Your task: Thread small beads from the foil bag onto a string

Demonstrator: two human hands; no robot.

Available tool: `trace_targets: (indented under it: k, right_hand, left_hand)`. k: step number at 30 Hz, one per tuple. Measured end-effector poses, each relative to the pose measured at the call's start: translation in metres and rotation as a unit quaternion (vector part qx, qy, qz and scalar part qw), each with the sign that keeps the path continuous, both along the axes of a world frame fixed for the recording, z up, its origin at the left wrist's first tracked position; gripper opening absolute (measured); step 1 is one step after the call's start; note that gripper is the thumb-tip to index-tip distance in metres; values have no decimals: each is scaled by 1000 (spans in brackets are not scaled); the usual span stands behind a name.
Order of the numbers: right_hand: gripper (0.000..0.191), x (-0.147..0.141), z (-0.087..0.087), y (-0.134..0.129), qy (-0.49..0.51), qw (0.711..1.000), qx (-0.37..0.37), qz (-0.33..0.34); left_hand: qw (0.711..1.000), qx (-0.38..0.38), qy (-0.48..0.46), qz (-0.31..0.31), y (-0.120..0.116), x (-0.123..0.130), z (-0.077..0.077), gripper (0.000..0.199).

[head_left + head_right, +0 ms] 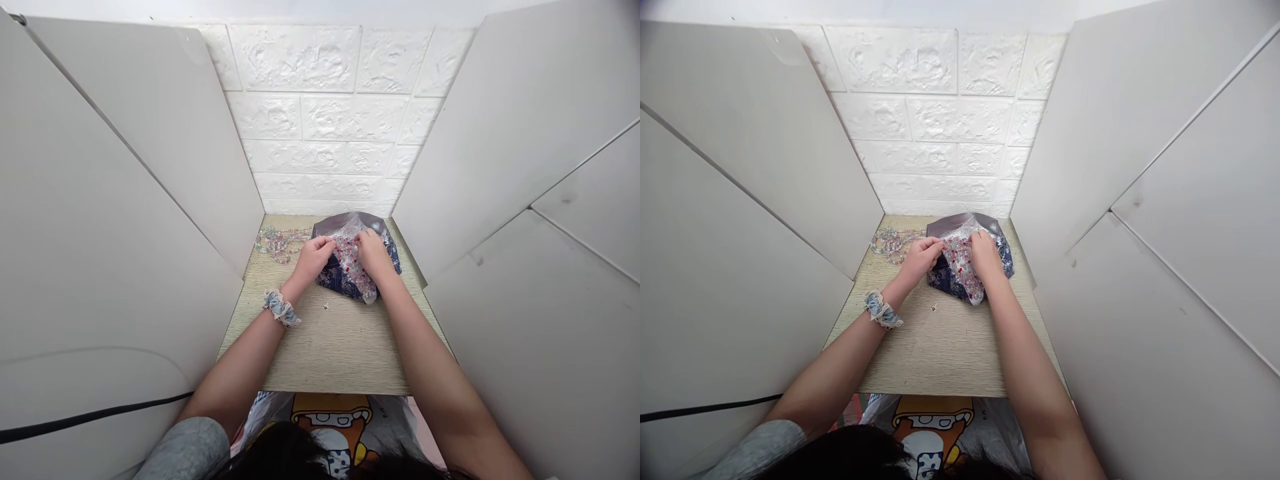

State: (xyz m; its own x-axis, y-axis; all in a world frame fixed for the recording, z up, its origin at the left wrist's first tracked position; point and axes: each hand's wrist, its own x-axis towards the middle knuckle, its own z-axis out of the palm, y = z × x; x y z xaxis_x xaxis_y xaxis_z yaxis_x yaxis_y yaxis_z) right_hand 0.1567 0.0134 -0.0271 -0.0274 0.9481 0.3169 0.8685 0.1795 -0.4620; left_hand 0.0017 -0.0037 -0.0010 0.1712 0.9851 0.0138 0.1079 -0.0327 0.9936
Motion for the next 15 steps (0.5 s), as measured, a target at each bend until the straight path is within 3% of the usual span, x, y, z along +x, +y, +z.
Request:
trace_targets:
  k: [2,4,8,11,15]
  right_hand:
    - [16,-1,6,-3,126,992,24,7]
    - [13,-3,11,-7,295,955,4,26]
    - [15,-13,15,-16,572,806,-109,108]
    - [16,-20,14,-19,646,728,-163,159]
    - [14,-23,12,-21,681,685,-187,181]
  left_hand:
    - [1000,14,5,-14,1,0,-2,21]
    - [999,19,3,-28,1,1,-2,24]
    - [998,30,0,-47,-2,3,0,25]
    - [997,46,6,-56,-4,4,2,24]
    - [997,55,19,-48,-4,3,3,25]
